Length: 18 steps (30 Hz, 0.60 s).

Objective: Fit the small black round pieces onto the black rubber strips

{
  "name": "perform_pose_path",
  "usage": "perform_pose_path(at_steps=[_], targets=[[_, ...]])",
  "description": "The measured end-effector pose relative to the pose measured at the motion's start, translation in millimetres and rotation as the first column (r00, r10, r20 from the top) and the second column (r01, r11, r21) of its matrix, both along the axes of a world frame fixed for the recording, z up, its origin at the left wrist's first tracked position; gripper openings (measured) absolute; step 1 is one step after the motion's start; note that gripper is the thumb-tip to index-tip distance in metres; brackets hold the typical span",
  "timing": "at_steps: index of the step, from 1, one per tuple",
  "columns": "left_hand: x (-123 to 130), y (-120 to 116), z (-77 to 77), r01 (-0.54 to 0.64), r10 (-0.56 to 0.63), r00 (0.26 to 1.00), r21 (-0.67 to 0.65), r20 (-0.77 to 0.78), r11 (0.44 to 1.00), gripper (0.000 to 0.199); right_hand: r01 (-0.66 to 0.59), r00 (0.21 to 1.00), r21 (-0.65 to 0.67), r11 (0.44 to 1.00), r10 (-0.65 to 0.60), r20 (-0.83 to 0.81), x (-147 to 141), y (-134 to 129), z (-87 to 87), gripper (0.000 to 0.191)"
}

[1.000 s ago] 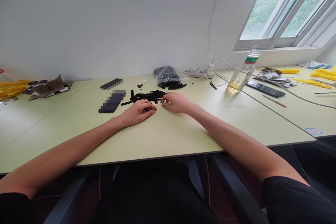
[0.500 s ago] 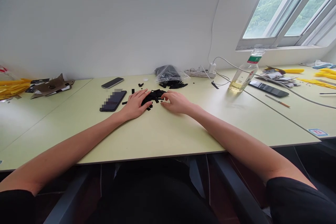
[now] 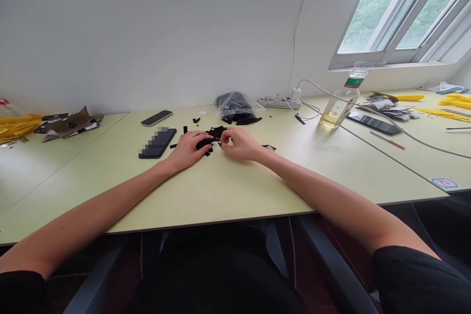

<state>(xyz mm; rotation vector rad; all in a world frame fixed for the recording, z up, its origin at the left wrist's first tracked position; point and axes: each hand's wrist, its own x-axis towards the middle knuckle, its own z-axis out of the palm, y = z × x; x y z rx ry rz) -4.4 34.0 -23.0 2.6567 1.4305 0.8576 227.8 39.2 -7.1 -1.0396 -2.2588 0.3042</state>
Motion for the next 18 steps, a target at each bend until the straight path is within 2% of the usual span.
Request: perform_pose_path(at_steps=[3, 8, 11, 15, 18], targets=[[0.1, -1.4, 1.4, 0.058, -0.058, 0.998, 0.044, 0.003, 0.997, 0.024, -0.087, 0.996, -0.049, 0.995, 0.085, -0.036, 3.2, -5.9, 7.2, 0.01], [3.8, -9.0, 4.4, 0.139, -0.138, 0.99, 0.086, -0.02, 0.987, 0.023, -0.143, 0.989, -0.162, 0.976, 0.133, -0.072, 3.5, -13.7, 14.4, 0.012], [7.2, -13.3, 5.9, 0.146, -0.145, 0.989, 0.091, -0.021, 0.985, 0.021, -0.154, 0.987, -0.186, 0.971, 0.144, -0.065, 3.1, -15.6, 16.7, 0.012], [8.8, -14.6, 6.7, 0.143, -0.143, 0.99, 0.048, -0.004, 0.989, 0.027, -0.031, 0.999, -0.106, 0.994, 0.035, 0.037, 10.8, -13.1, 24.3, 0.006], [8.0, -15.2, 7.3, 0.184, -0.184, 0.983, -0.014, -0.019, 0.983, 0.035, 0.033, 0.992, -0.099, 0.995, -0.021, 0.124, 20.5, -10.7, 32.6, 0.009]])
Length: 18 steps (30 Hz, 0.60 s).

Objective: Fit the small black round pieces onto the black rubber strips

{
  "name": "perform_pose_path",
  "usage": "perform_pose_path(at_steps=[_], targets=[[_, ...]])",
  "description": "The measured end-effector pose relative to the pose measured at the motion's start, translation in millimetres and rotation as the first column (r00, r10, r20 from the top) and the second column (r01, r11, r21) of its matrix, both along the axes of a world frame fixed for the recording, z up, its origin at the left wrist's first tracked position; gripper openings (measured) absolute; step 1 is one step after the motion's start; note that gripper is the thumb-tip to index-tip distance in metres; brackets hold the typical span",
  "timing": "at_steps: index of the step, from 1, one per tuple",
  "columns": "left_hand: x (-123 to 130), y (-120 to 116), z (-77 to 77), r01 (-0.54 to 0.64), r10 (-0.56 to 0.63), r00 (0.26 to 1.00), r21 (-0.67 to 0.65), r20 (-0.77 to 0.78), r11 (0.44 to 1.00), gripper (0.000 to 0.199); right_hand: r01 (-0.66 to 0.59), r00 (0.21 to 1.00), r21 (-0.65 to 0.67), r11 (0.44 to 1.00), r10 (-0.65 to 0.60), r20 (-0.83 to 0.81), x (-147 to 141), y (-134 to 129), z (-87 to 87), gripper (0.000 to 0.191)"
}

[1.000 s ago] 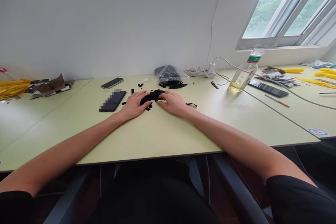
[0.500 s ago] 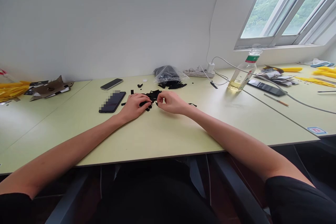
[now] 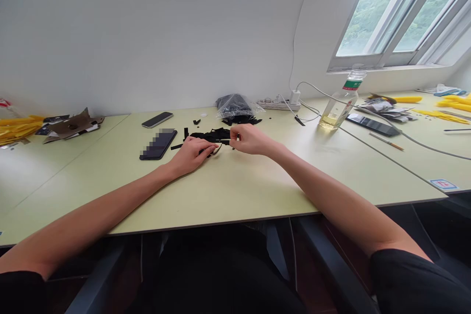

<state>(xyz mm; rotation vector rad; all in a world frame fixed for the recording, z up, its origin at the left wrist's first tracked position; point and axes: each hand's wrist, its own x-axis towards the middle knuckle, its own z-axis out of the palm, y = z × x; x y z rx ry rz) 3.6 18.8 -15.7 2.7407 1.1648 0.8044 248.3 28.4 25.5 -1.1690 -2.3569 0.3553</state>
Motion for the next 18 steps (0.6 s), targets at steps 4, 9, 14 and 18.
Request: perform_pose_path(at_steps=[4, 9, 14, 18], targets=[[0.7, -4.6, 3.0, 0.028, -0.028, 0.999, -0.023, -0.019, 0.999, 0.034, 0.025, 0.999, -0.058, 0.998, -0.022, 0.039, 4.3, 0.0, 4.4, 0.012], [5.5, -10.4, 6.4, -0.022, 0.023, 0.999, -0.023, 0.024, 0.999, 0.034, -0.027, 0.999, -0.125, 0.992, 0.022, -0.043, -3.6, -1.9, -2.9, 0.007], [6.3, -9.4, 4.8, -0.018, 0.017, 1.0, 0.038, 0.025, 0.999, 0.025, -0.085, 0.991, -0.215, 0.973, 0.061, -0.119, -6.4, -2.3, -5.3, 0.011], [5.3, -8.0, 3.8, -0.042, 0.041, 0.998, 0.007, 0.037, 0.999, 0.027, -0.11, 0.988, -0.247, 0.963, 0.079, -0.133, -5.1, -2.1, -3.7, 0.012]])
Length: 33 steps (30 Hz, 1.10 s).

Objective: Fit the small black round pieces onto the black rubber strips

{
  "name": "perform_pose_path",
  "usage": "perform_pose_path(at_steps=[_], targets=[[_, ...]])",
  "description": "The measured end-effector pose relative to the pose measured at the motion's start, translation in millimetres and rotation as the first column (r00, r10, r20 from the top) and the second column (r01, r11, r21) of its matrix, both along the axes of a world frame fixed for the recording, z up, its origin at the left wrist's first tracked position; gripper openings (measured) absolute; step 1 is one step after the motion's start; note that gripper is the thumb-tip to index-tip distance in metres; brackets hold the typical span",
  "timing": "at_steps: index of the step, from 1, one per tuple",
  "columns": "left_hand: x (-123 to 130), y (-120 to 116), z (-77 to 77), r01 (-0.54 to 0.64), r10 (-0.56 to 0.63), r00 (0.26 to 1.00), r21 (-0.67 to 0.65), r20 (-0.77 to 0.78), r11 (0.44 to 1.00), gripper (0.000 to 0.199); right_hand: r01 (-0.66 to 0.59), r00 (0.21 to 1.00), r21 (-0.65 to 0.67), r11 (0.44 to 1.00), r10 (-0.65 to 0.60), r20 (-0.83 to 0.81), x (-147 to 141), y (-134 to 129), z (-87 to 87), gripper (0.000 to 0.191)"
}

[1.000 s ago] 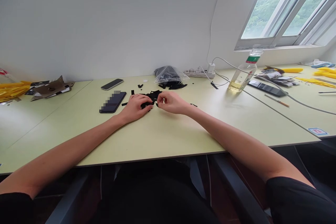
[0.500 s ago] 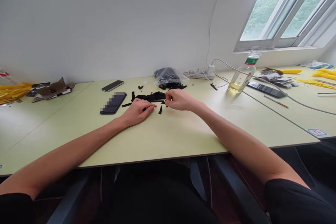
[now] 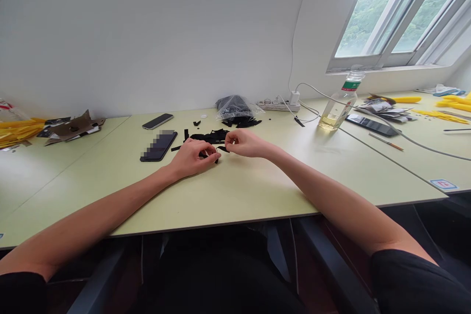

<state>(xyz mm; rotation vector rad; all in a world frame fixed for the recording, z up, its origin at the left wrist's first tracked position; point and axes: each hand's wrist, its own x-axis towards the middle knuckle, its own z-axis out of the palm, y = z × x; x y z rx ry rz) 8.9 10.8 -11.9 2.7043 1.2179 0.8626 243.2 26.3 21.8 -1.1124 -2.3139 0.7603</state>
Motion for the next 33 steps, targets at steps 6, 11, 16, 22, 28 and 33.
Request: perform_pose_path(at_steps=[6, 11, 16, 22, 28, 33], targets=[[-2.3, 4.5, -3.1, -0.021, 0.021, 0.998, 0.012, -0.051, 1.0, 0.028, -0.036, 0.999, 0.004, 0.999, 0.036, 0.036, 2.5, -0.1, 2.0, 0.008], [-4.2, 4.5, -2.4, 0.062, -0.064, 0.994, -0.018, -0.094, 0.998, 0.037, 0.065, 0.982, 0.057, 0.996, -0.074, 0.171, 11.5, 0.4, 10.1, 0.016], [-1.3, -4.8, 3.8, 0.075, -0.079, 0.993, -0.043, -0.087, 0.996, 0.033, 0.034, 0.973, 0.044, 0.998, -0.044, 0.227, 9.9, -0.5, 8.4, 0.015], [1.8, -4.9, 0.9, 0.056, -0.056, 0.993, 0.003, -0.101, 0.998, 0.033, -0.108, 0.983, -0.047, 0.993, 0.114, 0.145, 1.9, -4.7, 5.3, 0.007], [-0.8, 1.0, -3.5, 0.064, -0.064, 0.994, 0.002, -0.09, 0.998, 0.025, -0.036, 0.974, 0.039, 0.999, 0.026, 0.224, 9.7, 0.5, 5.3, 0.008], [-0.7, 0.0, -1.4, 0.074, -0.076, 0.995, -0.023, -0.069, 0.997, 0.02, -0.102, 0.98, 0.121, 0.987, 0.078, 0.183, 5.0, -0.8, -3.9, 0.034]])
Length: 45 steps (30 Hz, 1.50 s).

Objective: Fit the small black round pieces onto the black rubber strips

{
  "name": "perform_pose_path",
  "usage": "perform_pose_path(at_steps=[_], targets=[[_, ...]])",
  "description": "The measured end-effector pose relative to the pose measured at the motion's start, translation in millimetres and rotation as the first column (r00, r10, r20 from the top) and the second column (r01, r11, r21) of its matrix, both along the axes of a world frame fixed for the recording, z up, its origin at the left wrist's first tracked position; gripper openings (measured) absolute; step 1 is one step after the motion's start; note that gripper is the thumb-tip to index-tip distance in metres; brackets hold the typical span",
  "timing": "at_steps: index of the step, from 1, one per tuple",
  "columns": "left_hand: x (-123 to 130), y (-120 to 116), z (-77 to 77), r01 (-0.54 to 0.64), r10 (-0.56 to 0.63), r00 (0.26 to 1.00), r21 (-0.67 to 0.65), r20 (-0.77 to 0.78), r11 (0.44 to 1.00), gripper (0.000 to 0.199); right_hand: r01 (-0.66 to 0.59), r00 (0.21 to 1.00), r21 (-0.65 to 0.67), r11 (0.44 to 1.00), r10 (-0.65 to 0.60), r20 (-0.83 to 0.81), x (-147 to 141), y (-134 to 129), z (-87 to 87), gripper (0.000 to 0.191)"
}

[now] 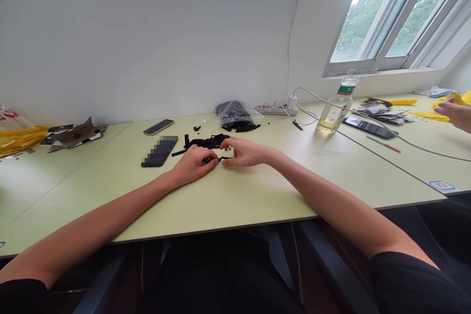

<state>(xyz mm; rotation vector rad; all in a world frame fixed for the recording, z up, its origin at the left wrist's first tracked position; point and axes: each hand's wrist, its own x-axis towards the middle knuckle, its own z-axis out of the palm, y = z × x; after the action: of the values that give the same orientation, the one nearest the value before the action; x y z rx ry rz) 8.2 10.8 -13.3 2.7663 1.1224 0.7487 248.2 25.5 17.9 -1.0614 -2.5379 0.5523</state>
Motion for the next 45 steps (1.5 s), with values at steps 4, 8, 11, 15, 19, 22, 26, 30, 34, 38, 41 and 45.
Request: perform_pose_path(at_steps=[4, 8, 11, 15, 19, 22, 26, 30, 34, 38, 41, 45], targets=[[0.4, -1.0, 1.6, 0.036, -0.036, 0.999, 0.01, -0.008, 0.999, 0.021, -0.1, 0.995, 0.022, 0.995, 0.1, 0.0, -11.2, -5.0, -5.6, 0.025], [0.2, -0.3, 1.4, 0.017, -0.017, 1.0, -0.015, 0.001, 1.0, 0.022, -0.056, 0.998, 0.046, 0.997, 0.057, -0.008, -9.8, -2.6, -4.2, 0.016], [0.0, 1.0, 0.1, -0.018, 0.019, 1.0, -0.033, 0.018, 0.999, 0.022, 0.019, 0.999, 0.094, 0.995, -0.016, -0.03, -1.8, 2.6, 0.5, 0.015], [-0.7, 2.4, -1.9, -0.03, 0.031, 0.999, -0.024, 0.033, 0.999, 0.019, 0.158, 0.987, 0.165, 0.974, -0.148, -0.07, 8.0, 8.8, 5.3, 0.015], [-1.1, 3.0, -2.7, -0.028, 0.028, 0.999, -0.013, 0.027, 1.0, 0.017, 0.185, 0.982, 0.131, 0.974, -0.179, -0.054, 14.0, 12.9, 5.1, 0.013], [-0.9, 3.1, -2.8, -0.026, 0.026, 0.999, -0.01, 0.024, 1.0, 0.018, 0.191, 0.98, 0.104, 0.976, -0.185, -0.068, 16.9, 16.8, 2.2, 0.009], [-0.8, 3.4, -3.3, -0.025, 0.025, 1.0, -0.008, 0.011, 1.0, 0.02, 0.131, 0.99, 0.115, 0.985, -0.123, -0.075, 15.7, 21.9, -6.1, 0.011], [-1.4, 4.0, -4.3, -0.026, 0.026, 1.0, -0.006, 0.014, 1.0, 0.021, 0.066, 0.998, 0.118, 0.991, -0.068, 0.013, 10.1, 22.7, -15.1, 0.014], [-1.6, 4.5, -5.1, -0.022, 0.022, 1.0, -0.001, 0.019, 1.0, 0.02, 0.065, 0.997, 0.118, 0.991, -0.07, 0.033, 6.2, 19.3, -16.7, 0.015], [-1.8, 5.1, -5.4, -0.019, 0.019, 1.0, 0.004, 0.019, 1.0, 0.018, 0.044, 0.997, 0.094, 0.995, -0.05, 0.061, 2.4, 13.1, -14.2, 0.018], [-1.8, 5.2, -5.5, -0.019, 0.019, 1.0, 0.005, 0.014, 1.0, 0.018, 0.019, 0.996, 0.104, 0.994, -0.027, 0.08, -2.0, 6.8, -12.9, 0.019], [-1.8, 5.1, -5.9, -0.022, 0.022, 1.0, 0.005, 0.015, 1.0, 0.018, -0.019, 0.995, 0.111, 0.994, 0.008, 0.102, -8.2, -2.7, -11.5, 0.019]])
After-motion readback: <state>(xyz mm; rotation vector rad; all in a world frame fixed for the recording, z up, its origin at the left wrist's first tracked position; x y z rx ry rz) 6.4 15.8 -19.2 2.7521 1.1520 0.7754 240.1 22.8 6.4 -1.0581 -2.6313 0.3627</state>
